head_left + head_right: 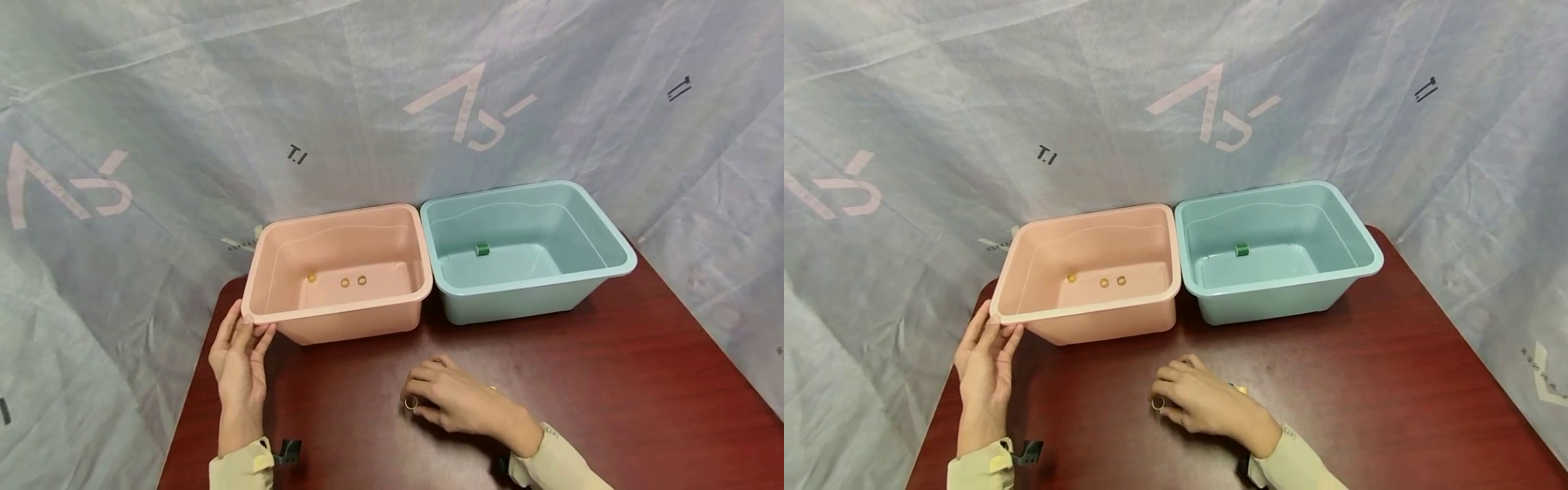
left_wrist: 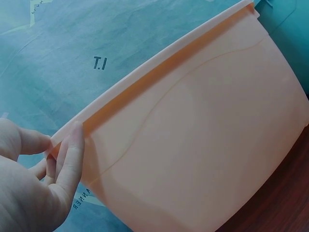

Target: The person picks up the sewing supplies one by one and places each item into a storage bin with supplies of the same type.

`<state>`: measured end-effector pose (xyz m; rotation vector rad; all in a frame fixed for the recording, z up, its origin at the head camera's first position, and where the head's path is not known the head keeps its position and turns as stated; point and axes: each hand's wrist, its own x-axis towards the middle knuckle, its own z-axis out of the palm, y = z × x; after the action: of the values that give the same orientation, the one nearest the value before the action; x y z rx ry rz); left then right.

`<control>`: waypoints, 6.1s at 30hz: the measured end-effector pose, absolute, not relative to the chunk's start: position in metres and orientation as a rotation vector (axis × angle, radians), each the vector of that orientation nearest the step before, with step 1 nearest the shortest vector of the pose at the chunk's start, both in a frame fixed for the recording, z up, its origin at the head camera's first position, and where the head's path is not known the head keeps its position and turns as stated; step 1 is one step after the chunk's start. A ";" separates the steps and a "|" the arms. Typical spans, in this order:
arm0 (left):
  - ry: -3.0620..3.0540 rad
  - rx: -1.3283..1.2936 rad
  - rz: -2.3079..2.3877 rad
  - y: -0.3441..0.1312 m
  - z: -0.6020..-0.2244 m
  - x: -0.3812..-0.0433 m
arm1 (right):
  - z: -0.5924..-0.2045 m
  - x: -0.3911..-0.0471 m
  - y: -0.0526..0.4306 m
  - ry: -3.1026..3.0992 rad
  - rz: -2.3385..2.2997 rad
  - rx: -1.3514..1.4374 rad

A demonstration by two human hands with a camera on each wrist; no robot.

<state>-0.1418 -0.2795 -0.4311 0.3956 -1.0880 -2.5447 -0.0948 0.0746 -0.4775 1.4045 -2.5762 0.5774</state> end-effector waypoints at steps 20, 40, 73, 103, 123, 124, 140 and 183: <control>-1.119 0.396 -2.513 -0.277 -0.441 -0.143 | -0.465 -0.105 0.077 -2.543 0.633 1.371; -1.111 0.344 -2.498 -0.279 -0.448 -0.143 | -0.434 -0.121 0.075 -2.485 0.611 1.334; -1.119 0.332 -2.503 -0.277 -0.446 -0.146 | -0.372 -0.143 0.083 -2.462 0.626 1.324; -1.153 0.398 -2.498 -0.279 -0.437 -0.144 | -0.353 -0.197 0.085 -2.563 0.648 1.323; -1.158 0.406 -2.487 -0.278 -0.435 -0.145 | -0.350 -0.204 0.089 -2.547 0.688 1.317; -1.154 0.402 -2.490 -0.278 -0.435 -0.144 | -0.349 -0.205 0.089 -2.548 0.688 1.317; -1.124 0.388 -2.480 -0.280 -0.436 -0.143 | -0.352 -0.210 0.089 -2.542 0.704 1.317; -1.200 0.367 -2.412 -0.271 -0.434 -0.150 | -0.343 -0.248 0.080 -2.622 0.753 1.419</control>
<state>-0.1501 -0.2708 -0.4341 0.3667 -1.2003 -2.4121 -0.2478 0.0805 -0.3433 1.4193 -2.6221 0.7533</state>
